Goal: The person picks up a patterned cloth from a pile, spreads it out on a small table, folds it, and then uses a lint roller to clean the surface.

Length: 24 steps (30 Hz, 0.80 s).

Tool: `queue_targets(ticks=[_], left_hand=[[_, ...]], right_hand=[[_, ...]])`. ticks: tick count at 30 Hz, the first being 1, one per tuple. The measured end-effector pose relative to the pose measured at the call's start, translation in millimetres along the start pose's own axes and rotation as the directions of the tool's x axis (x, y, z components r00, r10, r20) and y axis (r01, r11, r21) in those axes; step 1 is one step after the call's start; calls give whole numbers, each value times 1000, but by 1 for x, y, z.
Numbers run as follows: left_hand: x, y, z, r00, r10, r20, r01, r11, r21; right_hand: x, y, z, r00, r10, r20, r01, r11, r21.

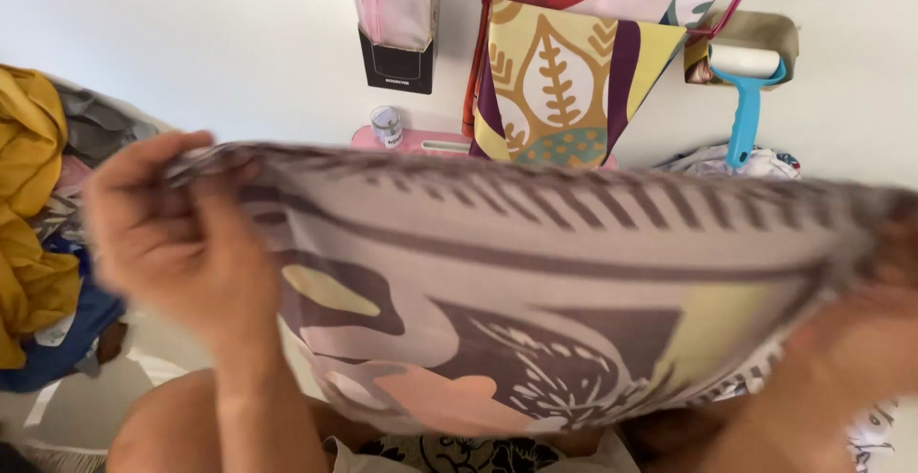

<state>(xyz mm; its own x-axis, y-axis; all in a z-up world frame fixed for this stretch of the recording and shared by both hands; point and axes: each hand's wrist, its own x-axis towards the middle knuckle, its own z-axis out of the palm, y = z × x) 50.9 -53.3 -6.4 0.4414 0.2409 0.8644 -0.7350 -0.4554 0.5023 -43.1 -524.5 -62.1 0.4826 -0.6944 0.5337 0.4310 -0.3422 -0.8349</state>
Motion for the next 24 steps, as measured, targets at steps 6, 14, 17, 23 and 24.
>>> queue_targets(ticks=[6,14,17,23,24], left_hand=[[-81,-99,78,892,-452,21,453,889,-71],[-215,-216,132,887,-453,84,425,875,232],[-230,-244,137,867,-472,158,417,863,285],[-220,-281,161,871,-444,211,390,885,253],[-217,-286,168,873,-441,208,389,887,250]], right_hand=[[-19,99,103,935,-354,-3,352,932,-85],[-94,297,113,998,52,-33,-61,936,-346],[-97,306,120,995,92,43,-67,911,-407],[-75,331,142,996,89,28,-67,892,-447],[-69,337,145,996,85,28,-64,894,-444]])
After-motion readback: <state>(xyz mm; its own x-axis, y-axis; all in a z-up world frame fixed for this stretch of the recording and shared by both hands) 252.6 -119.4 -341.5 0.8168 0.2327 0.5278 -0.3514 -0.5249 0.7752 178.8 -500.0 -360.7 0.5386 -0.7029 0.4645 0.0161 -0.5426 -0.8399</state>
